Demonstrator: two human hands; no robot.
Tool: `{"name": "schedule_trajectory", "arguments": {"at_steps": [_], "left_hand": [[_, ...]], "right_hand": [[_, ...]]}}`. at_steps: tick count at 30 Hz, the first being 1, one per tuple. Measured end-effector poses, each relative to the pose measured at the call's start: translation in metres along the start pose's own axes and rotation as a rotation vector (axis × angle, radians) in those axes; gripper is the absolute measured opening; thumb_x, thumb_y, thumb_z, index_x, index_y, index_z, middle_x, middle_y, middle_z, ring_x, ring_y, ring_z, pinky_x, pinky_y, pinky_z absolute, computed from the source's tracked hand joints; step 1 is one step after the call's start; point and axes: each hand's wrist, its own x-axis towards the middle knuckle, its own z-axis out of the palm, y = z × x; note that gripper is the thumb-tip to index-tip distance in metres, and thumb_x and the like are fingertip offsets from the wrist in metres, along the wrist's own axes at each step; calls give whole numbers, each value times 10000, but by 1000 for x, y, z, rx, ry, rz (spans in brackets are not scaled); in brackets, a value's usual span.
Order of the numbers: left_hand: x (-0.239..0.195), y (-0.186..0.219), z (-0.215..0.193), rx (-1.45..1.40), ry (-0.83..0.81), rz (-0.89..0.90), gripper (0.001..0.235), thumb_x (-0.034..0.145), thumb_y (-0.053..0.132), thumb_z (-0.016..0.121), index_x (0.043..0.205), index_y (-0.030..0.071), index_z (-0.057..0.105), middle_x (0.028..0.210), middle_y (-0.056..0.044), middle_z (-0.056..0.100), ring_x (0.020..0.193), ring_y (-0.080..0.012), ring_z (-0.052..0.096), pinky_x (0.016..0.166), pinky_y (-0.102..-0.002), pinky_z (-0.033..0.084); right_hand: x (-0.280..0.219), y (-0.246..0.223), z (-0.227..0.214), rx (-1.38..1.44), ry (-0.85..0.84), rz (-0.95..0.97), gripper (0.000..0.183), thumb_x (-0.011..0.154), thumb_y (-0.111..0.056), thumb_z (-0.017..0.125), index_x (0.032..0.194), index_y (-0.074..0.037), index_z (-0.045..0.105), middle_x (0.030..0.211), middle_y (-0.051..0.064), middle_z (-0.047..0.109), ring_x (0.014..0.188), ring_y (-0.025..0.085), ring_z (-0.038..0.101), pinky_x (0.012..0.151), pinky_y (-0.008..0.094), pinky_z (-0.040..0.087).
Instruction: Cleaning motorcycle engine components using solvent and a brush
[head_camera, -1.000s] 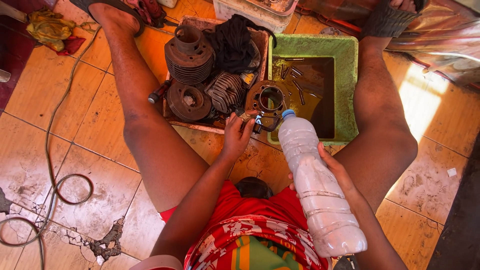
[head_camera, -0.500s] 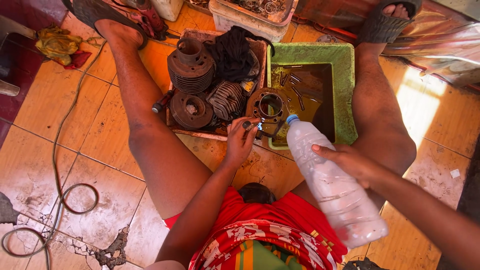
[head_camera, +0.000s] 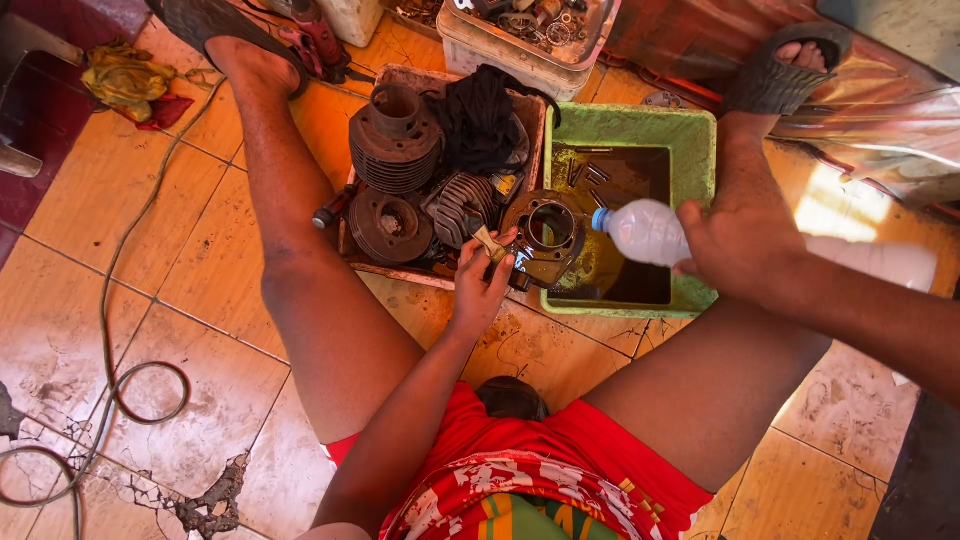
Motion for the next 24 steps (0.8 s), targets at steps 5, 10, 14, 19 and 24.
{"name": "schedule_trajectory", "arguments": {"at_steps": [5, 10, 14, 19, 24], "left_hand": [[6, -9, 1, -95, -1, 30, 384, 1031, 264, 609, 1372, 90, 631, 1418, -42, 645, 1268, -184, 484, 1086, -371, 447], [10, 6, -4, -215, -2, -113, 424, 1020, 365, 596, 1362, 118, 643, 1418, -44, 649, 1219, -154, 480, 1066, -359, 432], [13, 9, -5, -255, -7, -172, 436, 1010, 407, 591, 1342, 133, 662, 1411, -32, 656, 1115, -125, 462, 942, -309, 474], [16, 12, -7, -254, -30, -185, 441, 1001, 404, 598, 1345, 135, 657, 1421, -27, 649, 1160, -135, 481, 934, -304, 477], [19, 15, -7, -443, -70, -265, 414, 1001, 324, 613, 1334, 80, 650, 1506, -5, 561, 999, -91, 391, 444, -188, 523]], "right_hand": [[34, 59, 38, -1101, -28, -329, 790, 674, -709, 669, 1329, -285, 542, 1032, 5, 748, 883, 273, 712, 700, 380, 480], [72, 22, 12, -1236, 36, -514, 409, 975, -397, 474, 1365, -274, 486, 1167, 74, 719, 1013, 324, 671, 918, 467, 446], [89, -11, 0, -1252, 133, -662, 422, 995, -479, 448, 1349, -253, 485, 1266, 138, 697, 1105, 355, 666, 1045, 478, 454], [98, -35, -1, -1281, 200, -736, 390, 1009, -389, 453, 1361, -224, 485, 1233, 185, 684, 1156, 367, 639, 1054, 456, 410], [100, -48, -6, -1302, 199, -768, 416, 1008, -424, 450, 1355, -196, 480, 1249, 202, 675, 1176, 391, 628, 1075, 489, 401]]}}
